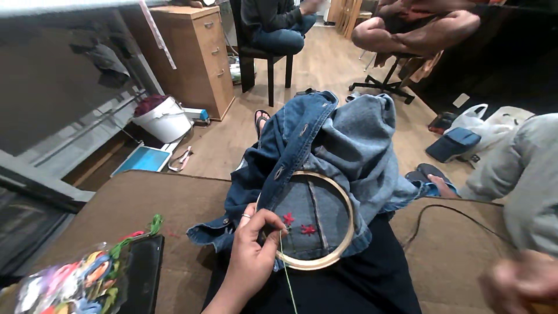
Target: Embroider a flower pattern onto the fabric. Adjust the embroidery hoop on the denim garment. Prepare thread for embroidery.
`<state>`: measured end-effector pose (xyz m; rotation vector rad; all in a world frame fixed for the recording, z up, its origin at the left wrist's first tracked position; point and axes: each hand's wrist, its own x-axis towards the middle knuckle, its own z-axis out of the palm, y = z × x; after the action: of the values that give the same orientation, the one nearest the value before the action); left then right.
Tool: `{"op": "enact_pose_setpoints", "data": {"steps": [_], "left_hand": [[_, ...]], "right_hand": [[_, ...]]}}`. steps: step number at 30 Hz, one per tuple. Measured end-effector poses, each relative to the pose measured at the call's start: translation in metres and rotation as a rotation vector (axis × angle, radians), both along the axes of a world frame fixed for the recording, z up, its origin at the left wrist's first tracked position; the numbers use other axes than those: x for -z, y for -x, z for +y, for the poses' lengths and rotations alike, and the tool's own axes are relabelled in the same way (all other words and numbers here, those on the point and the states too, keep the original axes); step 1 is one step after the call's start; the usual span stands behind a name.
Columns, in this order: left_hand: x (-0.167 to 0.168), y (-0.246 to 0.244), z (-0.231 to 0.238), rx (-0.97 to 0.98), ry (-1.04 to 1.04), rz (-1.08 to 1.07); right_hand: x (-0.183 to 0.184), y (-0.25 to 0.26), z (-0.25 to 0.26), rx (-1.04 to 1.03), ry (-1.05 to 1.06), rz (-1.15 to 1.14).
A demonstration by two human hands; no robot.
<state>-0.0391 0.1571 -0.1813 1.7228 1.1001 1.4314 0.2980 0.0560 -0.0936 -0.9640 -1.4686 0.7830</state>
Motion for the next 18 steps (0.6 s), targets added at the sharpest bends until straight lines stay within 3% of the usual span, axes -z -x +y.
{"op": "enact_pose_setpoints", "data": {"steps": [5, 8, 11, 14, 18], "left_hand": [[0.0, 0.001, 0.0, 0.022, 0.004, -0.001], [0.001, 0.002, 0.0, 0.023, -0.006, -0.014], [0.002, 0.003, 0.0, 0.035, -0.006, -0.021], [0.003, 0.002, 0.0, 0.028, -0.008, -0.018], [0.003, 0.001, -0.001, 0.023, -0.014, -0.015]], "right_hand": [[0.025, 0.107, 0.027, -0.28, 0.263, 0.247], [0.035, 0.133, 0.04, -0.455, 0.37, 0.204], [0.049, 0.145, 0.05, -0.615, 0.626, 0.251], [0.055, 0.15, 0.053, -0.604, 0.822, 0.313], [0.051, 0.152, 0.052, -0.556, 0.887, 0.336]]}}
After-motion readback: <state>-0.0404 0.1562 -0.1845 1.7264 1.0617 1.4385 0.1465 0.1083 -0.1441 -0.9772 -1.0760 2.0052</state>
